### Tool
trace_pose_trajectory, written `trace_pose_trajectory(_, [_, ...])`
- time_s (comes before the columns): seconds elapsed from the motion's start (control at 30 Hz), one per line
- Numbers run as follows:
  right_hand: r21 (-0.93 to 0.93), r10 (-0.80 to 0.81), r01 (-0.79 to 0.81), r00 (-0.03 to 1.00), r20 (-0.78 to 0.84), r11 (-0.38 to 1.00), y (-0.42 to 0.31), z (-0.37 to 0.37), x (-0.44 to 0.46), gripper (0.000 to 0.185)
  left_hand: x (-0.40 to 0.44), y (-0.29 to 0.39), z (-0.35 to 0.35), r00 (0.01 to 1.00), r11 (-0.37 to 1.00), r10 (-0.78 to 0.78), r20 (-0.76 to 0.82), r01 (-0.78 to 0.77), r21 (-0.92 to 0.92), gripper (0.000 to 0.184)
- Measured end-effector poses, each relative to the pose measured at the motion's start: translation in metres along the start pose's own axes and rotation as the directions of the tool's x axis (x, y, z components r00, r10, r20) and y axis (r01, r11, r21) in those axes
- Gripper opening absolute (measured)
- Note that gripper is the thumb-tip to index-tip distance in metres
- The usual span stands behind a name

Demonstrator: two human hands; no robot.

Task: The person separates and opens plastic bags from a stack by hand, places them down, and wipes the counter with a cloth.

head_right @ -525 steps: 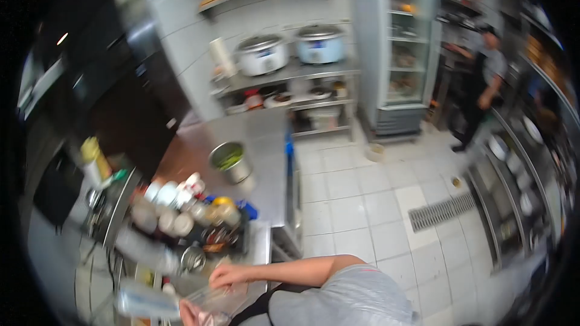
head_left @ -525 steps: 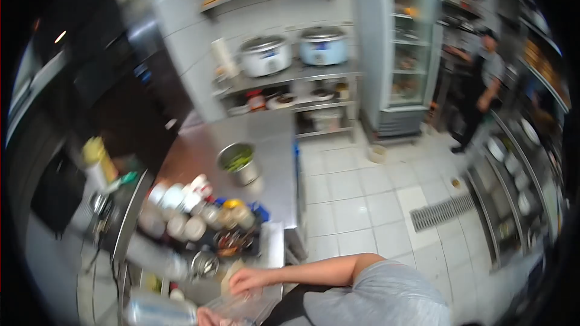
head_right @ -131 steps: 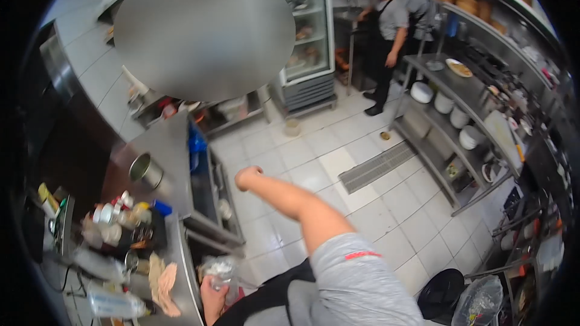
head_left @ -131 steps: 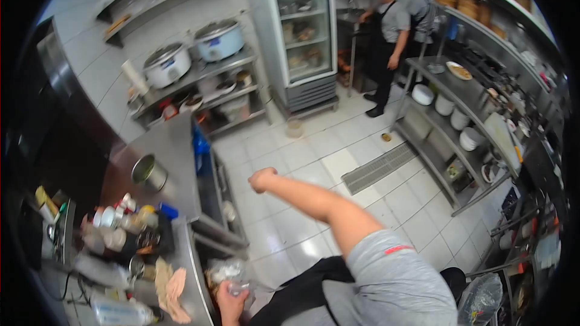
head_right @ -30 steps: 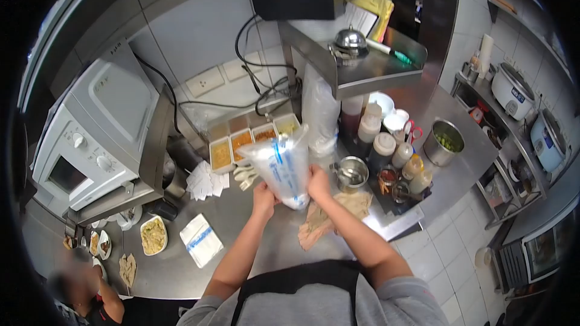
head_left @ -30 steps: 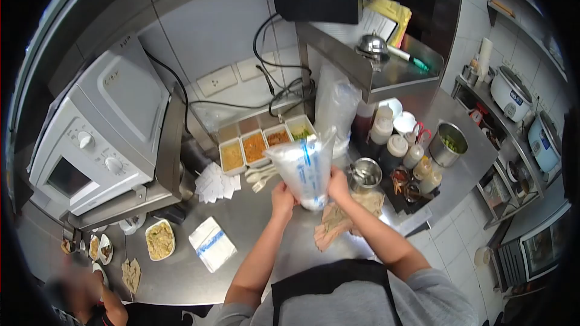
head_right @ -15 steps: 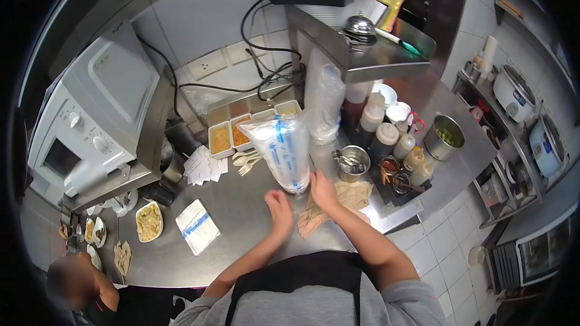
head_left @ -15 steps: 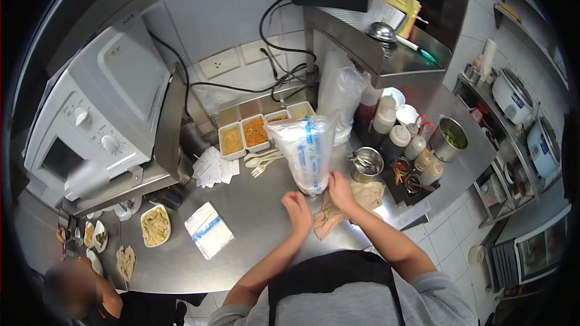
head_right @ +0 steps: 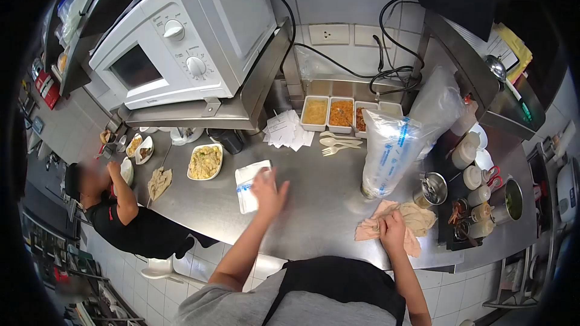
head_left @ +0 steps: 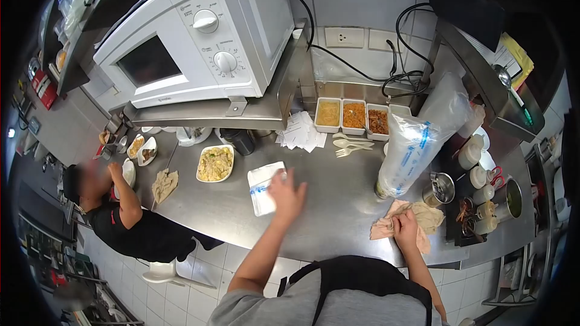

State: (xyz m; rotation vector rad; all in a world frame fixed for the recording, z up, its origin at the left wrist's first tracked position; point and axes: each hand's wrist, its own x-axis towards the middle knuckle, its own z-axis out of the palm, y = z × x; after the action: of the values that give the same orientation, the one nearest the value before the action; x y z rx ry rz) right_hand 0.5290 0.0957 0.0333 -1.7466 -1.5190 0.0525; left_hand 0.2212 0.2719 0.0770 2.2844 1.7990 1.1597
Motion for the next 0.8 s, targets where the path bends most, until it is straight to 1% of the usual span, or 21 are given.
trace_pose_trajectory(0.03, [-0.017, -0.004, 0.004, 1.0, -0.007, 1.0, 0.0, 0.001, 0.0, 0.008, -0.003, -0.023, 0.001, 0.995, 0.974, -0.081, 0.065, 0.066, 0.216, 0.04])
trace_pose_trajectory(0.07, [-0.035, -0.011, 0.01, 1.0, -0.014, 0.999, 0.0, 0.002, 0.001, 0.009, -0.004, -0.036, -0.009, 0.994, 0.975, -0.063, 0.09, 0.042, 0.218, 0.033])
trace_pose_trajectory(0.17, [0.057, 0.073, -0.072, 0.997, -0.025, 0.996, -0.006, 0.006, 0.007, 0.01, 0.005, -0.057, 0.002, 0.996, 0.996, -0.024, 0.082, 0.017, 0.086, 0.023])
trace_pose_trajectory(0.2, [0.101, 0.063, -0.063, 0.998, 0.003, 0.993, -0.022, 0.002, 0.013, 0.011, 0.017, -0.029, -0.009, 0.999, 0.998, -0.041, 0.024, 0.042, -0.043, 0.017])
trace_pose_trajectory(0.23, [0.142, 0.054, -0.058, 0.998, 0.029, 0.988, -0.041, -0.001, 0.019, 0.013, 0.026, -0.005, -0.018, 0.998, 0.966, -0.053, 0.04, 0.061, -0.252, 0.016])
trace_pose_trajectory(0.27, [0.18, 0.05, -0.059, 0.997, 0.052, 0.982, -0.06, -0.002, 0.023, 0.014, 0.034, 0.018, -0.026, 0.996, 0.888, -0.058, 0.066, 0.082, -0.452, 0.015])
trace_pose_trajectory(0.3, [0.311, 0.074, -0.115, 0.987, 0.14, 0.943, -0.068, 0.009, 0.024, 0.018, 0.04, 0.037, -0.032, 0.994, 0.768, -0.057, 0.098, 0.106, -0.632, 0.015])
trace_pose_trajectory(0.33, [0.432, 0.085, -0.18, 0.969, 0.231, 0.884, -0.074, 0.018, 0.023, 0.022, 0.043, 0.052, -0.04, 0.998, 0.793, 0.057, 0.023, -0.031, -0.608, 0.011])
trace_pose_trajectory(0.4, [0.437, -0.046, -0.17, 0.896, 0.441, 0.883, -0.092, 0.021, 0.032, 0.027, 0.042, 0.051, -0.039, 0.999, 0.854, 0.036, -0.021, -0.041, -0.518, 0.015])
trace_pose_trajectory(0.43, [0.453, -0.049, -0.185, 0.888, 0.457, 0.872, -0.095, 0.024, 0.029, 0.028, 0.045, 0.043, -0.04, 0.998, 0.884, 0.026, -0.05, -0.047, -0.465, 0.017])
trace_pose_trajectory(0.47, [0.473, -0.058, -0.196, 0.881, 0.47, 0.859, -0.097, 0.027, 0.027, 0.029, 0.036, 0.015, -0.026, 0.993, 0.977, 0.034, -0.112, -0.056, -0.207, 0.027])
trace_pose_trajectory(0.5, [0.496, -0.071, -0.205, 0.874, 0.481, 0.844, -0.098, 0.03, 0.026, 0.03, 0.024, -0.012, -0.015, 0.995, 0.997, -0.075, -0.061, 0.076, 0.023, 0.037])
trace_pose_trajectory(0.53, [0.492, -0.046, -0.266, 0.844, 0.534, 0.829, -0.098, 0.027, 0.024, 0.031, 0.006, -0.047, 0.002, 0.983, 0.951, -0.183, -0.003, 0.178, 0.252, 0.036])
trace_pose_trajectory(0.57, [0.495, -0.012, -0.351, 0.807, 0.59, 0.795, -0.088, 0.031, 0.018, 0.031, -0.008, -0.064, 0.005, 0.976, 0.949, -0.216, -0.002, 0.211, 0.233, 0.032])
trace_pose_trajectory(0.63, [0.486, 0.044, -0.515, 0.717, 0.696, 0.706, -0.066, 0.047, 0.01, 0.033, -0.012, -0.062, -0.006, 0.991, 0.973, -0.136, 0.002, 0.133, 0.188, 0.022])
trace_pose_trajectory(0.67, [0.476, 0.073, -0.62, 0.652, 0.754, 0.623, -0.069, 0.047, 0.011, 0.034, -0.008, -0.054, -0.009, 0.992, 0.992, -0.125, 0.008, 0.125, -0.032, 0.019])
trace_pose_trajectory(0.7, [0.451, 0.093, -0.716, 0.579, 0.81, 0.533, -0.074, 0.042, 0.017, 0.035, 0.001, -0.038, -0.011, 0.993, 0.96, -0.117, 0.013, 0.116, -0.253, 0.017])
trace_pose_trajectory(0.73, [0.414, 0.105, -0.799, 0.502, 0.859, 0.436, -0.079, 0.035, 0.024, 0.037, 0.01, -0.019, -0.013, 0.994, 0.879, -0.108, 0.017, 0.104, -0.465, 0.016])
trace_pose_trajectory(0.77, [0.412, 0.025, -0.867, 0.436, 0.9, 0.281, -0.087, 0.029, 0.031, 0.04, 0.016, 0.005, -0.02, 0.992, 0.727, -0.121, 0.029, 0.108, -0.678, 0.014])
trace_pose_trajectory(0.8, [0.386, -0.063, -0.915, 0.381, 0.923, 0.119, -0.099, 0.023, 0.039, 0.043, 0.021, 0.033, -0.03, 0.99, 0.522, -0.131, 0.047, 0.109, -0.846, 0.013])
